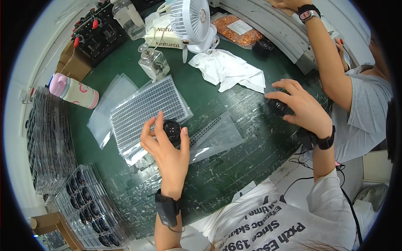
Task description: Manually assembling small electronic components and placing them into a storage tray.
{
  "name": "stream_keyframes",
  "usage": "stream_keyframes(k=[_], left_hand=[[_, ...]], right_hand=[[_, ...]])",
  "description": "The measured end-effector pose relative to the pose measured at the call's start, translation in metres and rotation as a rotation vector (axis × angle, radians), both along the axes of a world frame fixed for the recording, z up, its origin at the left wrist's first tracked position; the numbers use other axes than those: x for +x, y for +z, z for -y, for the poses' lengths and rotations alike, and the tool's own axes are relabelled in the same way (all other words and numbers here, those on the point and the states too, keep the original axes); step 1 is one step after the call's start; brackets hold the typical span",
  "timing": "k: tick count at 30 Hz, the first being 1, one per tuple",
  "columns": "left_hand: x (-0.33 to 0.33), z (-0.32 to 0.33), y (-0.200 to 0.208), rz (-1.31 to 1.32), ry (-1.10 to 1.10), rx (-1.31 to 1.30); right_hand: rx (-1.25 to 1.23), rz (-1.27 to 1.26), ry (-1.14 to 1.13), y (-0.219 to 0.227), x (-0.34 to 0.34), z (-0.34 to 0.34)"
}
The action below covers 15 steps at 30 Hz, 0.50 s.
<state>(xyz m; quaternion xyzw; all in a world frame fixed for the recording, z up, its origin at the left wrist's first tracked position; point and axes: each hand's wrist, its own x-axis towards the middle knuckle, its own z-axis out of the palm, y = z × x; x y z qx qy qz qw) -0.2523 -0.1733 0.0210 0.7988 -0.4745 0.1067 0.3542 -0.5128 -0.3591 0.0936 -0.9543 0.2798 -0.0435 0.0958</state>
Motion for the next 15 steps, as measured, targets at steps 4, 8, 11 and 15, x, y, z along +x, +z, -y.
stream_keyframes(k=[4,8,11,15], left_hand=[[-0.004,0.000,-0.003,-0.240,-0.237,-0.116],[-0.009,0.002,-0.007,-0.375,-0.396,-0.064],[-0.010,0.002,-0.005,-0.443,-0.413,-0.056],[-0.001,-0.005,-0.009,-0.867,-0.443,-0.083]], right_hand=[[0.054,-0.081,0.055,-0.017,-0.010,0.028],[0.046,-0.101,0.069,-0.006,0.000,0.025],[-0.022,0.092,0.123,0.003,0.034,-0.001],[0.051,0.258,0.390,-0.002,0.104,-0.044]])
